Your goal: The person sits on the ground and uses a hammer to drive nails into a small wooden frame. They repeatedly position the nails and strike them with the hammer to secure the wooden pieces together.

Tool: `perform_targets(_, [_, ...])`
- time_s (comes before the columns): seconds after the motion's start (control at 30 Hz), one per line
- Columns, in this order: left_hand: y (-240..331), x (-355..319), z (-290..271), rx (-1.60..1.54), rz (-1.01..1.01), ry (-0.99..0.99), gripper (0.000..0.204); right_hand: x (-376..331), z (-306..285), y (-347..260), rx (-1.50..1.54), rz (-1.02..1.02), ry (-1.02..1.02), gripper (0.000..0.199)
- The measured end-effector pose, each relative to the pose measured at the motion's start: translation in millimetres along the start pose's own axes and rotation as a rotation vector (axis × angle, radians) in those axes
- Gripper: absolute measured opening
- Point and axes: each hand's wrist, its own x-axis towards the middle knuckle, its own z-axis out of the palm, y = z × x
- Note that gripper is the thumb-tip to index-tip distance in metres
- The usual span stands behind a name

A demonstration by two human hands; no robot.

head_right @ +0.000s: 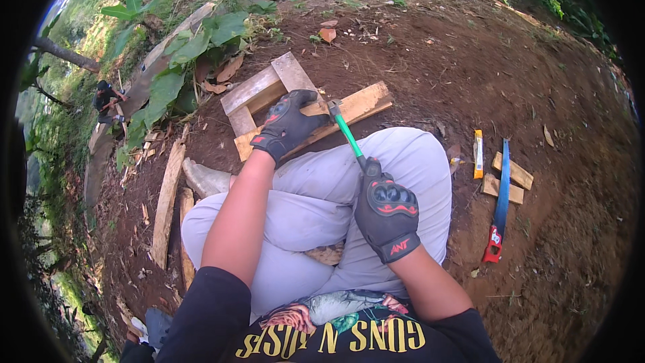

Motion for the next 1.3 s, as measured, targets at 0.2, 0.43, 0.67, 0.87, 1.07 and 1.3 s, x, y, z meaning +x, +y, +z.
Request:
perform_targets(0.2, [-24, -32, -6, 0.437, 0.036, -0.017, 0.114, 7, -5, 1, 0.02, -0.022, -0.032, 0.027])
perform_targets(0.43, [-22, -26, 18, 0.609, 0.028, 0.043, 0.087, 19, -17, 13, 0.121, -0.057, -0.091, 0.027])
perform_targets(0.67, [-6, -26, 10, 0.634, -0.049, -0.057, 0.081, 89, -47, 57, 0.303, -0.048, 0.23, 0.027])
perform_targets(0.87, [2, -21, 9, 0.612, -0.043, -0.106, 0.083, 169, -4, 73, 0.418, -0.003, 0.21, 0.03])
perform_targets(1.07, [-3, -23, 7, 0.628, -0.058, -0.12, 0.085, 211, 5, 89, 0.361, 0.056, -0.101, 0.052])
perform_targets(1.3, [1, -19, 7, 0.64, -0.075, -0.145, 0.086, 260, 46, 146, 0.228, 0.205, -0.203, 0.068])
